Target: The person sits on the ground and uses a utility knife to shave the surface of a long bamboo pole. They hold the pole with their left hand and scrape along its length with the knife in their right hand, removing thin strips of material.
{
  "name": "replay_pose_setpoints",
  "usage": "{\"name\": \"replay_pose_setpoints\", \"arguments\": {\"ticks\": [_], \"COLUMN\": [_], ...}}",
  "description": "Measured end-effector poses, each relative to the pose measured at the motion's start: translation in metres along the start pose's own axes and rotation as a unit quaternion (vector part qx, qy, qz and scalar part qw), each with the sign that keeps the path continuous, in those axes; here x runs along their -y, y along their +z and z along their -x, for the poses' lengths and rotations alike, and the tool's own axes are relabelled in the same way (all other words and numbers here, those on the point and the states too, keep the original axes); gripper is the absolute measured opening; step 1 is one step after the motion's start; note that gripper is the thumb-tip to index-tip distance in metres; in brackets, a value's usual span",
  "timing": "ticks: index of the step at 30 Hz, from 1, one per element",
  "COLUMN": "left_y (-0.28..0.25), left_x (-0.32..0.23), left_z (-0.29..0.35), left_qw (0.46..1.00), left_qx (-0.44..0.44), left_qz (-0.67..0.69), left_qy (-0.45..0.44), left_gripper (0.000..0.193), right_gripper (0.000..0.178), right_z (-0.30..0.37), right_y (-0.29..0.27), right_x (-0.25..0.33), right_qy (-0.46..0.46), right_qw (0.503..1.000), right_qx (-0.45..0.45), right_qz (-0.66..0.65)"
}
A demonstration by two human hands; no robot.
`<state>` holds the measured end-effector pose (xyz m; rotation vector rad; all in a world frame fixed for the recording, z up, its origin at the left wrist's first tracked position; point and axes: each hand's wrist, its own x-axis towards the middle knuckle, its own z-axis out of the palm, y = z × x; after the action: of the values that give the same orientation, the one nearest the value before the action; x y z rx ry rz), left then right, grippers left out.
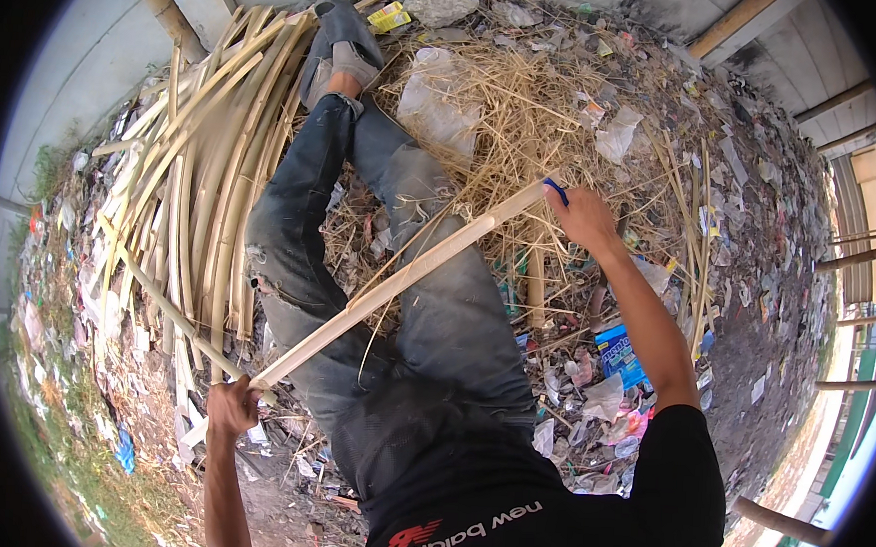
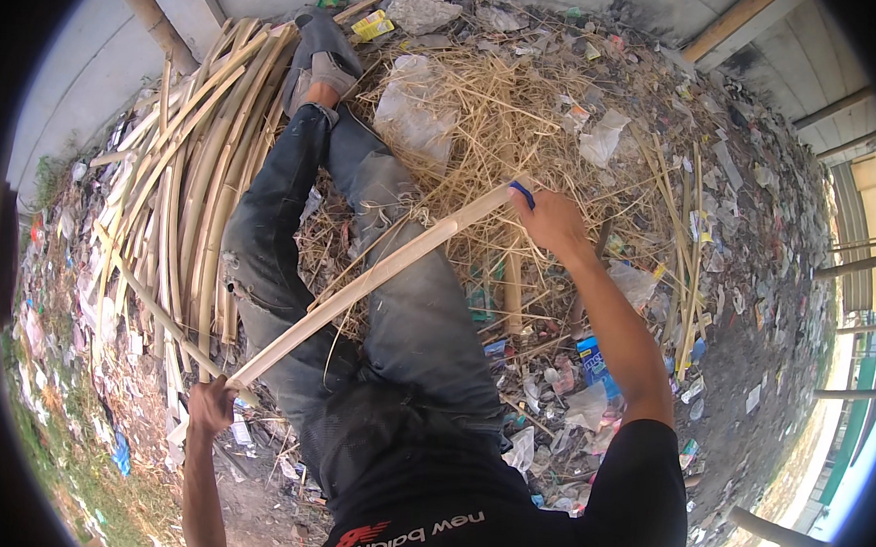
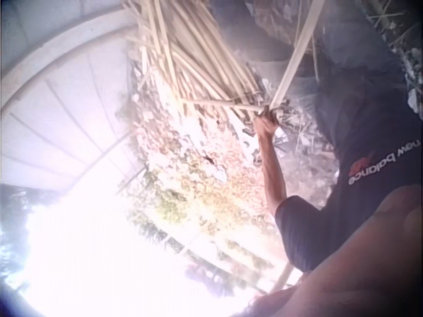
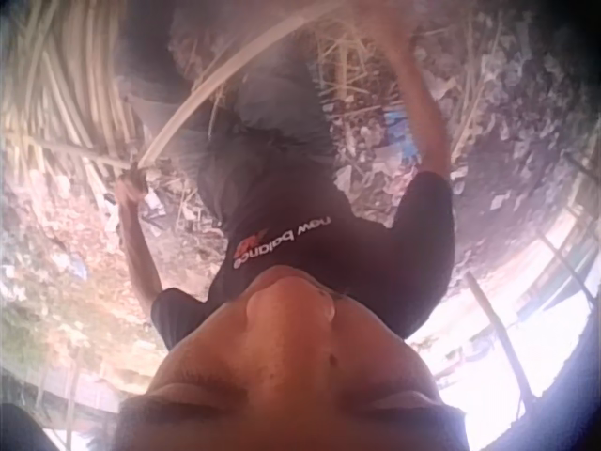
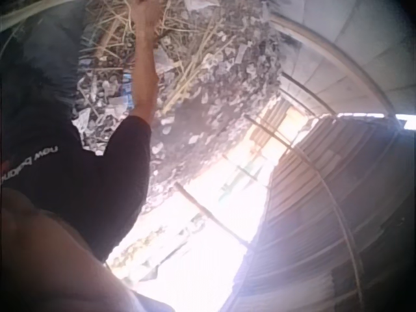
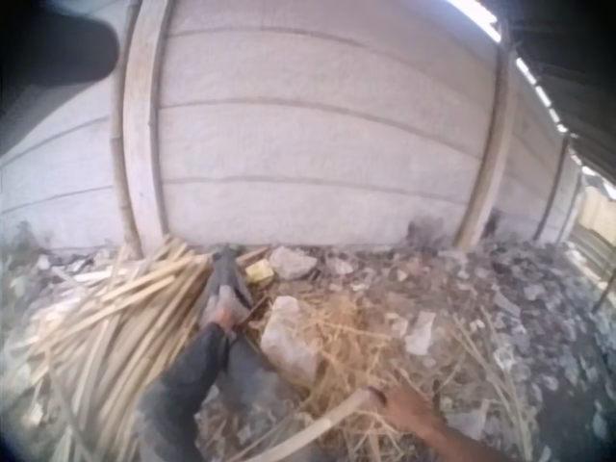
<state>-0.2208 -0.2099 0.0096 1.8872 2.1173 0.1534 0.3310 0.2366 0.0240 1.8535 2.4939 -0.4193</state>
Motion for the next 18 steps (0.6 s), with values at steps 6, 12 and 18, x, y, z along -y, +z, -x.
{"name": "replay_pose_setpoints", "arguments": {"ticks": [6, 12, 18], "left_y": [-0.007, 0.001, 0.008], "left_x": [0.0, 0.036, 0.01], "left_z": [0.006, 0.032, 0.024], "left_qw": [1.0, 0.999, 0.999], "left_qx": [0.006, 0.001, -0.007], "left_qz": [-0.018, -0.023, 0.021], "left_qy": [-0.008, -0.04, -0.037], "left_gripper": [0.029, 0.027, 0.03], "right_gripper": [0.076, 0.086, 0.069], "right_z": [0.033, -0.048, -0.022], "right_y": [0.023, -0.01, 0.001], "right_x": [0.058, -0.181, -0.115], "right_qy": [-0.12, 0.287, 0.168], "right_qw": [0.99, 0.939, 0.938], "right_qx": [0.072, -0.185, -0.16], "right_qz": [0.014, -0.036, -0.258]}}
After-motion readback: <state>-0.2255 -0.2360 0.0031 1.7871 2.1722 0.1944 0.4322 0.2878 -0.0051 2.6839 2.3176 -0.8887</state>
